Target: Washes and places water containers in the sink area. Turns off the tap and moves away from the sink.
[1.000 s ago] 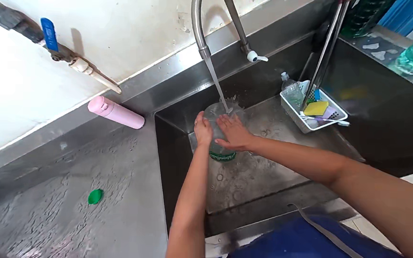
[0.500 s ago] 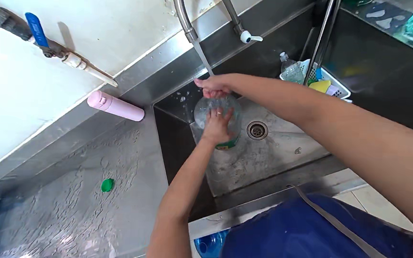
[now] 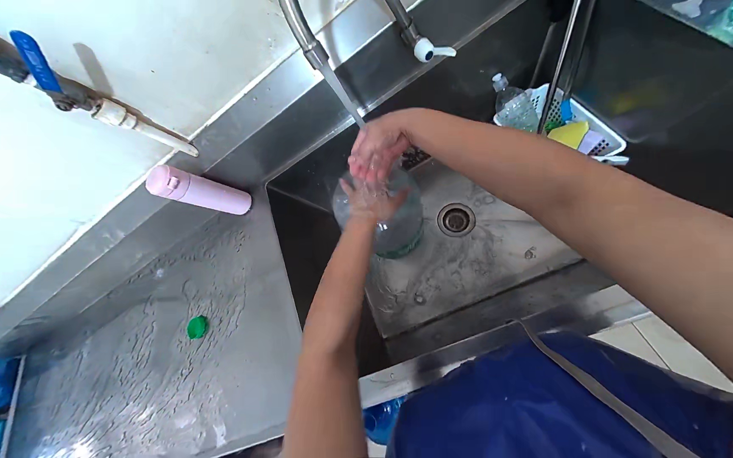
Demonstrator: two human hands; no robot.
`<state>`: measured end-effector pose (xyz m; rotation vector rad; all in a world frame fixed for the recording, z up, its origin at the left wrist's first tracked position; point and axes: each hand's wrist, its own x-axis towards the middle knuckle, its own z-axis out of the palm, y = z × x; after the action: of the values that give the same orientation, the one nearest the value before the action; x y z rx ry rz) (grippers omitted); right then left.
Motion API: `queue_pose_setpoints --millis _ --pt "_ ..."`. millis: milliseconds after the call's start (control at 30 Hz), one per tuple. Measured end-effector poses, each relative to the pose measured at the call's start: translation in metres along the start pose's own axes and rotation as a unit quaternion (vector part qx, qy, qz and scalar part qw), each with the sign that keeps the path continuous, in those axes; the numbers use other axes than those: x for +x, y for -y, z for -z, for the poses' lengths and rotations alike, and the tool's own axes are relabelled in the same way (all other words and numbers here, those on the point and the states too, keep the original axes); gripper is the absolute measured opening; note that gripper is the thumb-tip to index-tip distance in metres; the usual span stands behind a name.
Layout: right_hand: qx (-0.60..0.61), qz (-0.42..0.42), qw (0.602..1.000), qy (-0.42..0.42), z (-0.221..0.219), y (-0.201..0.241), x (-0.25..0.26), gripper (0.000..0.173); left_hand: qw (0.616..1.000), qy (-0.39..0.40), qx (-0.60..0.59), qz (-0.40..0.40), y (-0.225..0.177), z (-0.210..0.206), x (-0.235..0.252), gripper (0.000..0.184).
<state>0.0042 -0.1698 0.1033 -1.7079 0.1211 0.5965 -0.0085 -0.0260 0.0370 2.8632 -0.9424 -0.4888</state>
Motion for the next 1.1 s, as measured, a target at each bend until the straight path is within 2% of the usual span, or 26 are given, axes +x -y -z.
queue_pose_setpoints --millis 67,100,133,167,200,233,300,333,400,467,500,567,600,633,667,700,733,767,800,833,867,900,933,1000,1033,1100 --pt "0.04 -0.021 0.995 -0.089 -0.001 -0.008 0.015 0.025 0.996 0.01 -0.012 0.082 0.004 0.004 0.001 0.079" --pt "0.066 -0.002 0.992 -0.111 -0.003 -0.01 0.017 0.024 0.998 0.014 -0.019 0.058 0.003 0.005 -0.001 0.078" --pt "0.087 0.03 0.991 -0.095 -0.008 -0.01 0.013 0.023 0.999 0.021 -0.03 -0.004 0.002 0.004 -0.006 0.078" --pt "0.089 0.052 0.993 -0.054 -0.013 -0.012 0.009 0.021 0.998 0.018 -0.037 -0.056 0.005 0.001 -0.01 0.079" --pt "0.088 0.062 0.994 -0.025 -0.015 -0.012 0.009 0.018 0.997 0.005 -0.042 -0.07 0.013 0.001 -0.01 0.08" --pt "0.108 0.062 0.992 -0.025 -0.015 -0.014 0.013 0.019 0.998 -0.012 -0.042 -0.045 0.02 0.002 -0.008 0.078" --pt "0.204 0.047 0.971 -0.116 -0.02 -0.017 0.025 0.021 0.999 0.013 -0.04 0.025 0.018 0.006 -0.01 0.075" --pt "0.231 0.055 0.961 -0.143 -0.022 -0.016 0.028 0.019 0.999 0.004 -0.032 -0.002 0.012 0.005 -0.012 0.07" --pt "0.189 0.092 0.975 -0.071 -0.025 -0.015 0.021 0.02 0.998 -0.009 0.003 -0.069 0.009 0.0 -0.012 0.062" --pt "0.121 0.081 0.989 -0.02 -0.02 -0.015 0.019 0.021 1.0 -0.024 0.005 -0.02 0.018 0.007 -0.004 0.058" --pt "0.135 0.068 0.987 -0.059 -0.016 -0.017 0.023 0.021 1.0 -0.001 0.008 0.005 0.02 0.01 -0.002 0.063" --pt "0.162 0.05 0.975 -0.141 -0.01 -0.015 0.028 0.021 0.998 -0.014 0.022 -0.057 0.014 0.002 -0.001 0.068" --pt "0.148 0.061 0.978 -0.132 -0.014 -0.014 0.024 0.027 0.994 -0.036 0.038 -0.092 0.013 -0.003 0.002 0.065" --pt "0.11 0.062 0.988 -0.091 -0.021 -0.014 0.013 0.042 0.995 -0.041 0.03 -0.083 0.014 -0.003 0.007 0.06" --pt "0.059 0.058 0.995 -0.062 -0.025 -0.014 0.001 0.055 0.998 -0.049 0.008 -0.042 0.018 0.001 0.012 0.052" --pt "0.003 0.06 0.995 -0.076 -0.022 -0.014 -0.011 0.058 0.999 -0.036 -0.011 -0.005 0.02 0.007 0.015 0.05" --pt "-0.056 0.083 0.984 -0.15 -0.007 -0.018 -0.018 0.053 1.0 -0.019 -0.01 -0.004 0.019 0.01 0.017 0.05" --pt "-0.107 0.123 0.952 -0.258 0.02 -0.028 -0.017 0.043 0.999 -0.018 0.0 -0.05 0.012 0.006 0.017 0.048" --pt "-0.142 0.14 0.916 -0.349 0.053 -0.043 -0.011 0.043 0.994 -0.01 0.011 -0.107 0.003 -0.002 0.016 0.046" --pt "-0.116 0.135 0.899 -0.4 0.08 -0.055 -0.007 0.056 0.989 -0.001 0.025 -0.145 -0.007 -0.009 0.018 0.045" --pt "-0.043 0.117 0.902 -0.413 0.096 -0.064 -0.002 0.068 0.989 0.015 0.03 -0.143 -0.013 -0.01 0.023 0.048" --pt "0.053 0.092 0.909 -0.402 0.099 -0.07 0.003 0.069 0.994 0.022 0.027 -0.102 -0.014 -0.005 0.028 0.052" --pt "0.129 0.067 0.916 -0.373 0.095 -0.072 0.005 0.06 0.999 0.028 0.017 -0.032 -0.012 0.004 0.033 0.058" --pt "0.169 0.056 0.924 -0.337 0.084 -0.073 0.0 0.059 0.991 0.055 -0.007 0.122 0.002 0.029 0.04 0.071" --pt "0.112 0.064 0.936 -0.328 0.07 -0.076 -0.003 0.066 0.98 0.069 -0.025 0.184 0.012 0.041 0.037 0.077" --pt "-0.095 0.111 0.957 -0.251 0.016 -0.089 -0.008 0.081 0.956 0.096 -0.081 0.265 0.039 0.052 0.021 0.083"
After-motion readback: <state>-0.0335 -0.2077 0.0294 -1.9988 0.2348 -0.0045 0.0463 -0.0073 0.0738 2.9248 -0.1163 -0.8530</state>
